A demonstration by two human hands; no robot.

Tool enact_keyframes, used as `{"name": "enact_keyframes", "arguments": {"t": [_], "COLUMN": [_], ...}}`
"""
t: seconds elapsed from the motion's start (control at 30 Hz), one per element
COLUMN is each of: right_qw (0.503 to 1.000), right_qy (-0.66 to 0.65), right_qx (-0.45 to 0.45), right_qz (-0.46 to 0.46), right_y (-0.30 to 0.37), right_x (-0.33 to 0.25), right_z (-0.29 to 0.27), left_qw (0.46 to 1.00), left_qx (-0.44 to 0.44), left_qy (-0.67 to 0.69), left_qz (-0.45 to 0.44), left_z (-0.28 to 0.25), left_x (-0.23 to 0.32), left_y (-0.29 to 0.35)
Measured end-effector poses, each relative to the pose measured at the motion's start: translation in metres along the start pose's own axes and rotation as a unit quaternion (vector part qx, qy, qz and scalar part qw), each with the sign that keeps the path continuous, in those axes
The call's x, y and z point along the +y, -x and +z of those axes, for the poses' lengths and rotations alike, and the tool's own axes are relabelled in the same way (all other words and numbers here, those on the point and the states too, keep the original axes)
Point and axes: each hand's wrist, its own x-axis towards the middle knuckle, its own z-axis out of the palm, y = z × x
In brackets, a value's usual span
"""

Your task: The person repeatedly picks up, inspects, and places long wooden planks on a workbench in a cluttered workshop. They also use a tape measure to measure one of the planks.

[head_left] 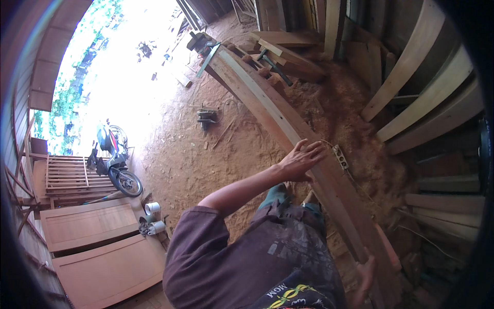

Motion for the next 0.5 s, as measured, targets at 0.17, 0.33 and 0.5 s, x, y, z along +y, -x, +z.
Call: {"name": "enact_keyframes", "arguments": {"t": [0.17,0.33,0.5], "right_qw": [0.996,0.960,0.815], "right_qy": [0.087,0.274,0.468], "right_qx": [0.010,0.050,0.340], "right_qz": [0.000,0.029,-0.037], "right_y": [0.009,0.029,0.027], "right_x": [-0.002,-0.002,0.027], "right_z": [0.015,0.058,0.126], "left_qw": [0.965,0.986,0.983], "left_qx": [-0.253,-0.151,-0.140], "left_qy": [0.004,-0.007,-0.074], "left_qz": [-0.062,-0.068,-0.095], "left_z": [0.021,0.024,0.052], "left_x": [-0.012,0.000,0.015], "left_y": [0.003,0.056,0.085]}}
